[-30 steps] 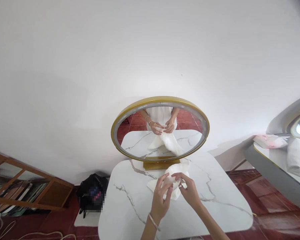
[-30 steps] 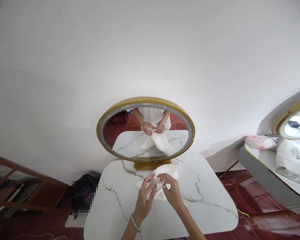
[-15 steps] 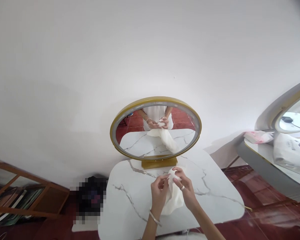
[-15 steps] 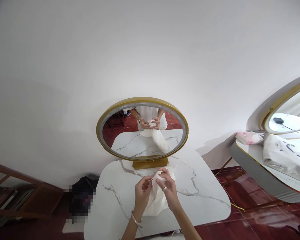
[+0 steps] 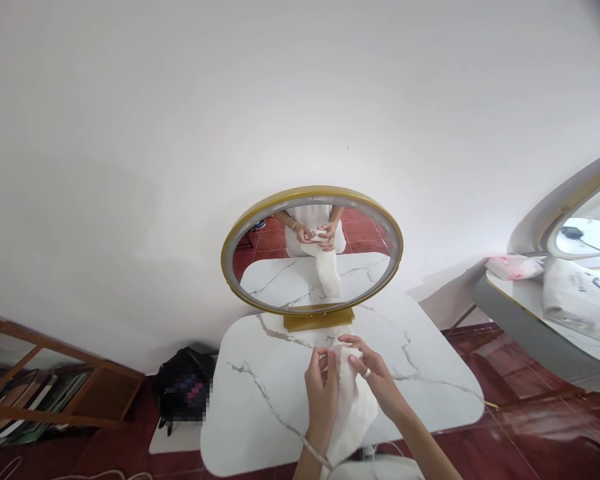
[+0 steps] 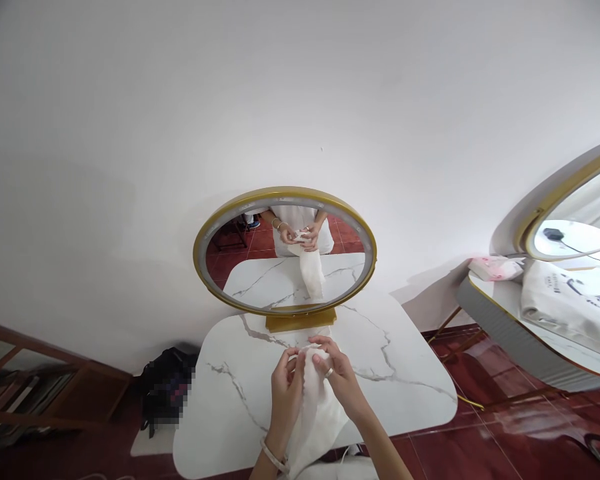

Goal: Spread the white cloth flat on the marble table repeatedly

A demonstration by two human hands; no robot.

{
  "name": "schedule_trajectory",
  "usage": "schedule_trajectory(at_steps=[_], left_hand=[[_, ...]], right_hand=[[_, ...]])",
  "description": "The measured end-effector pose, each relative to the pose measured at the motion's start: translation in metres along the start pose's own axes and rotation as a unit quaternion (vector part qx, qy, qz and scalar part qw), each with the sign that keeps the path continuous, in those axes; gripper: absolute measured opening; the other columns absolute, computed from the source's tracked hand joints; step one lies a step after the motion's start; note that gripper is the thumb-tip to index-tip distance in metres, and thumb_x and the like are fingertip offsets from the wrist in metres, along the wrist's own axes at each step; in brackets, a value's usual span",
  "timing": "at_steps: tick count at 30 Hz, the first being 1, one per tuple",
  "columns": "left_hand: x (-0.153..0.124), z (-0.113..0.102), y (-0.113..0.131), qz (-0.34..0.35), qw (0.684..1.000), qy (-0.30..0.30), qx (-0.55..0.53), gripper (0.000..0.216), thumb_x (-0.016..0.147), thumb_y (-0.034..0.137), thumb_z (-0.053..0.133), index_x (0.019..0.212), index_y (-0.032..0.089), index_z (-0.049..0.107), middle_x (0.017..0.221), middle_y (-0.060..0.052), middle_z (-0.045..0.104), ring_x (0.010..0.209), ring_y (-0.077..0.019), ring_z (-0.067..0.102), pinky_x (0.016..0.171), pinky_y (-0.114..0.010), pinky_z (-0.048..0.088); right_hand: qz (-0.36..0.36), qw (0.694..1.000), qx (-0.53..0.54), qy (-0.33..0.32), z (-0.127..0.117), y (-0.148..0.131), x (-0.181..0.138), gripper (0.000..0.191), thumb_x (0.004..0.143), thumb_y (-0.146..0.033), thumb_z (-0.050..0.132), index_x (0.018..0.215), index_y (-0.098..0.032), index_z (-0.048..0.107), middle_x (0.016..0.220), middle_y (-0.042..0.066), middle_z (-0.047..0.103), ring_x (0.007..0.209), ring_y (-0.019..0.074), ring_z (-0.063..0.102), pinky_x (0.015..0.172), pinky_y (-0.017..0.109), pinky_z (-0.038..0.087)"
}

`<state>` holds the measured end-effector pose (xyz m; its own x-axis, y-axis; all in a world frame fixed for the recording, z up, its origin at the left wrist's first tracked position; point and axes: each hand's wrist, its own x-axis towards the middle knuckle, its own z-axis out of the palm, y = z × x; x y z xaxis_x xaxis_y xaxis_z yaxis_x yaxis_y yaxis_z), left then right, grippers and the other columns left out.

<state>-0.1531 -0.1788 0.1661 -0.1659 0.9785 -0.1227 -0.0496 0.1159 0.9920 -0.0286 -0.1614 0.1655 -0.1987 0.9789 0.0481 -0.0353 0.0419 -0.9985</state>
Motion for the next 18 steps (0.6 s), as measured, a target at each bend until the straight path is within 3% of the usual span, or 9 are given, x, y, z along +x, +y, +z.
schedule_trajectory(at_steps=[3,8,14,18], left_hand=[[0.002,0.0,-0.006,0.004,1.0,-0.023,0.0,0.043,0.081,0.058,0.056,0.092,0.016,0.059,0.068,-0.002,0.063,0.054,-0.0112,0.05,0.049,-0.021,0.035],[0.002,0.0,-0.011,0.032,0.999,-0.032,-0.005,0.04,0.085,0.054,0.052,0.085,0.016,0.063,0.068,-0.001,0.06,0.062,-0.0124,0.051,0.056,-0.021,0.038],[0.001,-0.003,-0.008,0.036,0.999,-0.037,-0.007,0.042,0.085,0.055,0.051,0.088,0.015,0.066,0.073,-0.003,0.064,0.071,-0.0169,0.058,0.063,-0.024,0.044],[-0.006,-0.004,-0.006,0.018,0.996,-0.066,-0.054,0.044,0.081,0.051,0.059,0.11,0.017,0.058,0.087,-0.007,0.069,0.08,-0.0191,0.063,0.071,-0.027,0.047]], right_hand=[[0.007,1.0,0.002,0.003,0.002,0.002,0.002,0.036,0.082,-0.056,0.055,0.08,-0.021,0.065,0.125,0.009,0.055,0.112,0.026,0.054,0.093,0.039,0.045],[0.03,0.999,0.023,0.035,0.004,0.002,0.004,0.036,0.076,-0.056,0.063,0.081,-0.021,0.065,0.122,0.01,0.06,0.117,0.0277,0.051,0.101,0.041,0.038],[0.087,0.992,0.068,0.06,0.007,-0.004,0.009,0.041,0.059,-0.054,0.078,0.078,-0.019,0.067,0.092,0.008,0.069,0.079,0.0226,0.063,0.071,0.035,0.05],[0.04,0.995,0.028,0.085,0.005,-0.014,0.016,0.031,0.062,-0.048,0.077,0.072,-0.02,0.068,0.086,0.006,0.069,0.084,0.0226,0.062,0.077,0.035,0.049]])
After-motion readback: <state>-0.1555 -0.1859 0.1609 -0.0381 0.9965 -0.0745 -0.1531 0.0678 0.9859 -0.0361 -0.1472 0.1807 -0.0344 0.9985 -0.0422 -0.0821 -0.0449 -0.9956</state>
